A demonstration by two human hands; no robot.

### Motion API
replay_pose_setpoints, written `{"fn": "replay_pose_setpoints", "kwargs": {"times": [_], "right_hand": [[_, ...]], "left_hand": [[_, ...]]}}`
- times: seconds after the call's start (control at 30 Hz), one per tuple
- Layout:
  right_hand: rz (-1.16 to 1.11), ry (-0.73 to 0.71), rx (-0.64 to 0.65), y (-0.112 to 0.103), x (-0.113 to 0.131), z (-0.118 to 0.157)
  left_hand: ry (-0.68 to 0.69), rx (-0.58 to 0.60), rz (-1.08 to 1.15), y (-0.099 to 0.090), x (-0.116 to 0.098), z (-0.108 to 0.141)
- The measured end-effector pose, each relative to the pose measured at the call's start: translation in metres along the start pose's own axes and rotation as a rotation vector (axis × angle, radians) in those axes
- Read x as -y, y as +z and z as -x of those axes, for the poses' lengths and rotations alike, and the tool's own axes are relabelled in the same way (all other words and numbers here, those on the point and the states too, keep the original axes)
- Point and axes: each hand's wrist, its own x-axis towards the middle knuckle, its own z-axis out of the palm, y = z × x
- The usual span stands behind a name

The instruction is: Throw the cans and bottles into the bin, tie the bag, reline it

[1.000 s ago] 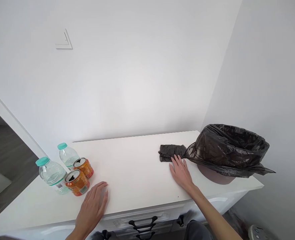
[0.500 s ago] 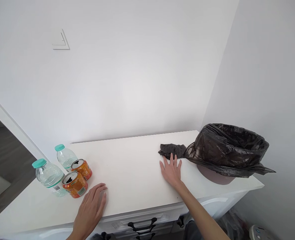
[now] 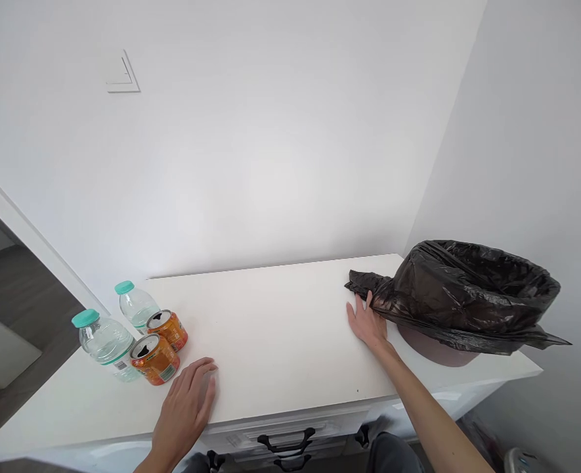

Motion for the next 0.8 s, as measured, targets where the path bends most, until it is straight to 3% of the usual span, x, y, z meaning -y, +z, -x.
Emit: {"fn": "replay_pose_setpoints", "kwargs": {"times": [0.13,0.23,0.47,0.67,0.8], "right_hand": [[0.026,-0.063,-0.097,0.001,0.003,0.019],[0.035,-0.105,-0.196,-0.001,0.008,0.017],[0.006,-0.067,-0.027,-0.002,0.013,0.007],[0.019,-0.137,0.003,-0.005,0.004,0.028],[-0.019,-0.211,-0.044,-0.017,0.005,0.058]], "left_hand": [[0.001,-0.018,0.005,0.000,0.000,0.000],[0.004,-0.021,0.007,-0.002,-0.001,0.001],[0.003,-0.013,0.015,-0.004,-0.002,0.002],[0.000,-0.017,0.016,-0.002,-0.001,0.003],[-0.001,-0.019,0.016,-0.003,0.000,0.004]]}}
